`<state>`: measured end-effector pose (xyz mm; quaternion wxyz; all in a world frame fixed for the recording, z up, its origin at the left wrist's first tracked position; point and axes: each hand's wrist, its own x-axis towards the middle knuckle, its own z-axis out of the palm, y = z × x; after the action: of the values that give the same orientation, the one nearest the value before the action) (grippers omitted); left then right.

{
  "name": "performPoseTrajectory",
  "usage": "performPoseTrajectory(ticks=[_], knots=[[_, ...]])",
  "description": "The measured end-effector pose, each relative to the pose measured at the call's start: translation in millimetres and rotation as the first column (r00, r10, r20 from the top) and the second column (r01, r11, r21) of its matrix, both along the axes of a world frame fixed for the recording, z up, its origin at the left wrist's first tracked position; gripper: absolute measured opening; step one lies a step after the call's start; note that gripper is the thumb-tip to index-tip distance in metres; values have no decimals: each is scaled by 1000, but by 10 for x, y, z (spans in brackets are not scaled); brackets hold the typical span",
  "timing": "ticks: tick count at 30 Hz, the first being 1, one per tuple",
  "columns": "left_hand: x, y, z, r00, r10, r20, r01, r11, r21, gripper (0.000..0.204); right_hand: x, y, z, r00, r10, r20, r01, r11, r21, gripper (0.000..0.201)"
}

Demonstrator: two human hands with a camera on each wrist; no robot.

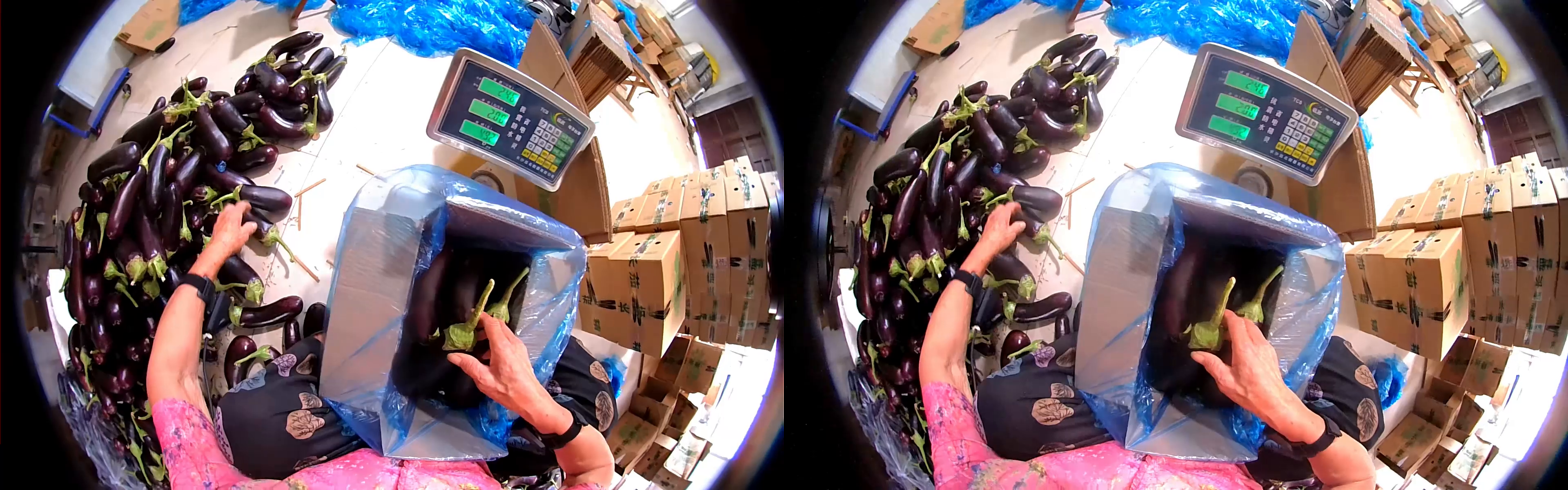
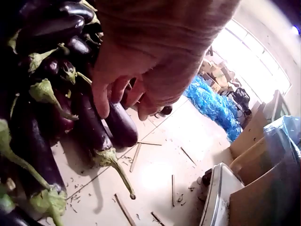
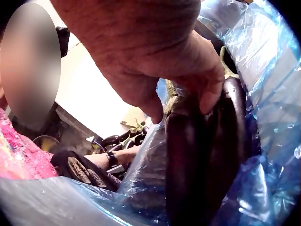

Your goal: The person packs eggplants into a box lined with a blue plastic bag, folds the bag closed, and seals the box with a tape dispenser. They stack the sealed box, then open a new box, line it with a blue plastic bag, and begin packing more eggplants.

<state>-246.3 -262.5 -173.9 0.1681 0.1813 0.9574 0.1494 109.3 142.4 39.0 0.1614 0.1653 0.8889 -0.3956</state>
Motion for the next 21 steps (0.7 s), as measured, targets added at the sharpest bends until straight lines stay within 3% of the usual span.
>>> performPoseTrajectory(ticks=[3,6,8,12,14,16,19,20,21], knots=[[-246,-67,-135,975,-26,-221,45,996,82,61,4,-37,-21,1000,5,-2,-5,999,-34,63],[-464,-164,-329,942,-54,-331,53,999,-13,74,-34,-73,-63,1000,-14,0,14,993,-117,57],[-516,-92,-296,955,-31,-294,8,997,-79,82,-113,-112,-14,995,-63,73,78,973,-216,52],[-648,-136,-564,970,-119,-213,95,988,-121,84,-220,-215,19,1000,24,-1,-24,981,-192,48],[-566,76,-380,999,-14,-36,3,955,-295,79,-251,-228,-27,1000,5,28,2,969,-248,46],[-517,157,-340,988,-80,-132,27,931,-364,67,-217,-175,-92,997,-12,74,35,950,-311,46],[-494,167,-349,988,-126,-94,80,916,-394,69,-332,-63,87,998,23,66,-8,976,-219,47],[-435,213,-248,981,-162,-102,108,907,-407,67,-375,-21,174,996,-48,70,63,971,-231,46],[-361,223,-161,977,-170,-131,123,943,-309,65,-407,57,222,999,-51,7,51,971,-235,46]])
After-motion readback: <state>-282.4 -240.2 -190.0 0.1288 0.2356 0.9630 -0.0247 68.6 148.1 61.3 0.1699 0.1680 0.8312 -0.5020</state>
